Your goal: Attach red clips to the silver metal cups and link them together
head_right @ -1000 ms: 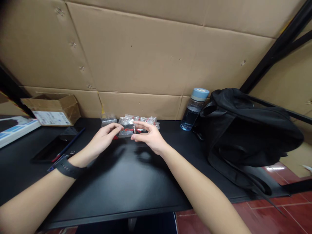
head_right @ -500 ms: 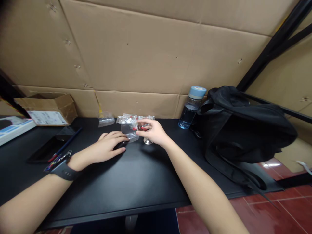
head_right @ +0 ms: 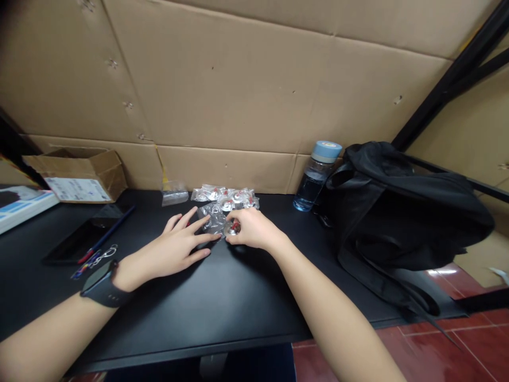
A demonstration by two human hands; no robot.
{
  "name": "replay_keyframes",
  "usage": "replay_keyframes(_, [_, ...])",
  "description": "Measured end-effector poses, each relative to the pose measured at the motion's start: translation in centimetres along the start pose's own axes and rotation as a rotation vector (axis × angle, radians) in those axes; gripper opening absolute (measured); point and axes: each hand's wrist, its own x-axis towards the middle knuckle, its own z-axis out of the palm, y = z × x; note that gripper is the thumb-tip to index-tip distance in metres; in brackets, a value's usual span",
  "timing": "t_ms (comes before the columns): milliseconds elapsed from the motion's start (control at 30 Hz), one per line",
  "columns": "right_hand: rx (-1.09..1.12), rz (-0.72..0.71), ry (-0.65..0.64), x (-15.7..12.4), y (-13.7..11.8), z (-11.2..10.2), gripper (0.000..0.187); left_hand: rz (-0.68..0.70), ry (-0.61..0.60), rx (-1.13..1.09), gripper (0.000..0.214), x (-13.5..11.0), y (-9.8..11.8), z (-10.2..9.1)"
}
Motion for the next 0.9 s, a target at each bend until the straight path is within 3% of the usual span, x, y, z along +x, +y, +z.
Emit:
replay_keyframes(200, [-0.089,0.008,-0.020,-0.2,0.0,0.6,0.042,-0.017,-0.027,-0.057,0.043,-0.3,-0.1,0.1])
replay_keyframes(433, [-0.086,-0.010,-0.020,0.0,0.2,1.0,0.035,0.029,-0.160,-0.098,0.047,-0.3,0.0,-0.6])
replay_keyframes(667, [0.049,-0.105,-0.050,0.2,0.5,1.0,0.025,0.051,-0.162,-0.151,0.047,-0.3,-0.1,-0.6])
replay_keyframes(800, [0.118,-0.150,-0.070,0.4,0.5,0.9,0.029,0.054,-0.134,-0.177,0.045,-0.3,-0.1,-0.7])
replay_keyframes(900, [0.050,-0.169,0.001,0.6,0.6,1.3,0.026,0.047,-0.169,-0.178,0.049,-0.3,0.1,-0.7])
